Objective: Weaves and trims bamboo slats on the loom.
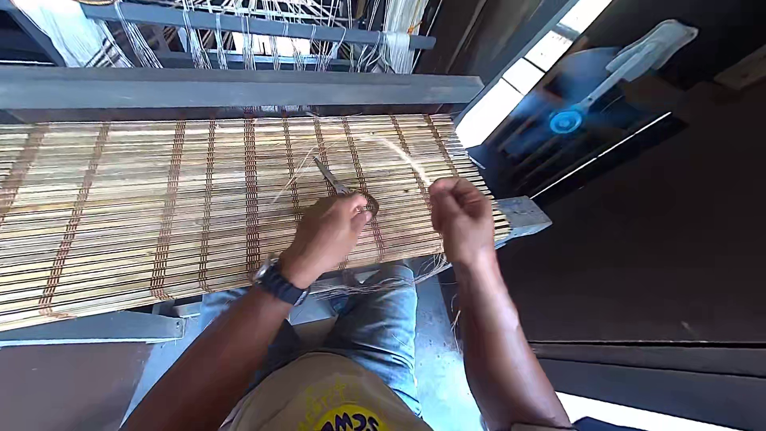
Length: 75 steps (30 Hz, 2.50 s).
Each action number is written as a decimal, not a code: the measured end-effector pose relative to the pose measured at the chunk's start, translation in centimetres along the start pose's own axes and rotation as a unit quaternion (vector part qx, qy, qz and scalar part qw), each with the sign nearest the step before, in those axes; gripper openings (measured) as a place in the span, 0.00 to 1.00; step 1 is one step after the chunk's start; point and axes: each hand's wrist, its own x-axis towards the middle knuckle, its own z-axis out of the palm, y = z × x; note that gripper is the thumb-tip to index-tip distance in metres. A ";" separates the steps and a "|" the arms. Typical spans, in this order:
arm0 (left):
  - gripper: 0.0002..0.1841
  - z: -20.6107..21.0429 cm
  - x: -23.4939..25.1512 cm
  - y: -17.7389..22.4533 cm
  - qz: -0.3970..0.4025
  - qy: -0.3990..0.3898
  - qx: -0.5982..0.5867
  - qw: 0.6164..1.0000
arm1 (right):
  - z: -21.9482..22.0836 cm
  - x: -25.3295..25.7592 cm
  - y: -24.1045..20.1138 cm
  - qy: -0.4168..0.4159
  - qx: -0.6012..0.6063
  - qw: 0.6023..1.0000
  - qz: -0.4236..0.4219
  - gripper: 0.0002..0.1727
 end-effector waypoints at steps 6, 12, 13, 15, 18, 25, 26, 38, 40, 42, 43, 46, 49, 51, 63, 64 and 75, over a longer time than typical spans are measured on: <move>0.21 3.3 2.1 1.0 -0.078 0.013 0.182 0.980 | 0.8 2.9 -0.7 0.037 0.107 0.992 0.059 0.09; 0.30 0.3 0.5 -0.9 -0.167 0.017 0.256 0.952 | 3.2 3.4 -1.1 -0.012 0.176 0.976 0.129 0.08; 0.30 -0.4 0.3 -1.1 -0.183 0.005 0.268 0.946 | 3.6 3.4 -1.2 -0.022 0.182 0.973 0.138 0.08; 0.27 -1.7 0.0 -1.3 -0.211 -0.027 0.292 0.932 | 4.2 3.3 -1.5 -0.043 0.193 0.969 0.148 0.09; 0.20 -2.9 -0.2 -1.9 -0.233 -0.081 0.295 0.923 | 5.3 2.9 -1.9 -0.065 0.202 0.965 0.156 0.09; 0.18 -6.8 -6.3 -3.6 -0.230 -0.017 0.226 0.946 | 8.8 2.0 -3.9 -0.125 0.185 0.964 0.145 0.08; 0.17 -8.0 -8.6 -3.9 -0.238 -0.018 0.205 0.949 | 9.4 1.8 -4.3 -0.138 0.178 0.964 0.142 0.08; 0.34 -3.2 -41.1 -13.6 -0.363 0.153 -0.351 0.849 | 28.9 -12.7 -9.9 -0.498 -0.031 0.867 -0.009 0.11; 0.35 -0.8 -44.7 -14.4 -0.372 0.164 -0.378 0.832 | 33.1 -16.0 -9.3 -0.539 -0.051 0.840 -0.001 0.12; 0.31 1.3 -47.7 -15.1 -0.374 0.149 -0.389 0.829 | 36.6 -18.9 -8.1 -0.567 -0.069 0.820 0.030 0.13; 0.29 2.1 -48.8 -15.4 -0.376 0.127 -0.395 0.828 | 38.0 -20.1 -7.6 -0.576 -0.079 0.812 0.045 0.14; 0.28 3.3 -50.4 -15.6 -0.383 0.077 -0.410 0.824 | 40.4 -22.9 -6.9 -0.606 -0.132 0.783 0.045 0.15; 0.30 3.6 -50.3 -16.1 -0.372 0.076 -0.384 0.841 | 41.2 -24.5 -6.7 -0.637 -0.186 0.748 -0.004 0.13; 0.32 4.0 -50.1 -16.9 -0.367 0.104 -0.389 0.839 | 41.3 -25.1 -6.3 -0.648 -0.205 0.733 -0.016 0.12; 0.28 5.1 -48.6 -18.0 -0.357 0.158 -0.471 0.791 | 41.5 -25.4 -4.5 -0.683 -0.192 0.705 0.007 0.10; 0.28 5.1 -48.5 -18.1 -0.353 0.162 -0.477 0.788 | 41.5 -25.4 -4.5 -0.686 -0.193 0.702 0.006 0.10; 0.24 6.2 -48.8 -18.5 -0.344 0.245 -0.494 0.760 | 41.6 -25.6 -4.5 -0.696 -0.227 0.681 -0.020 0.12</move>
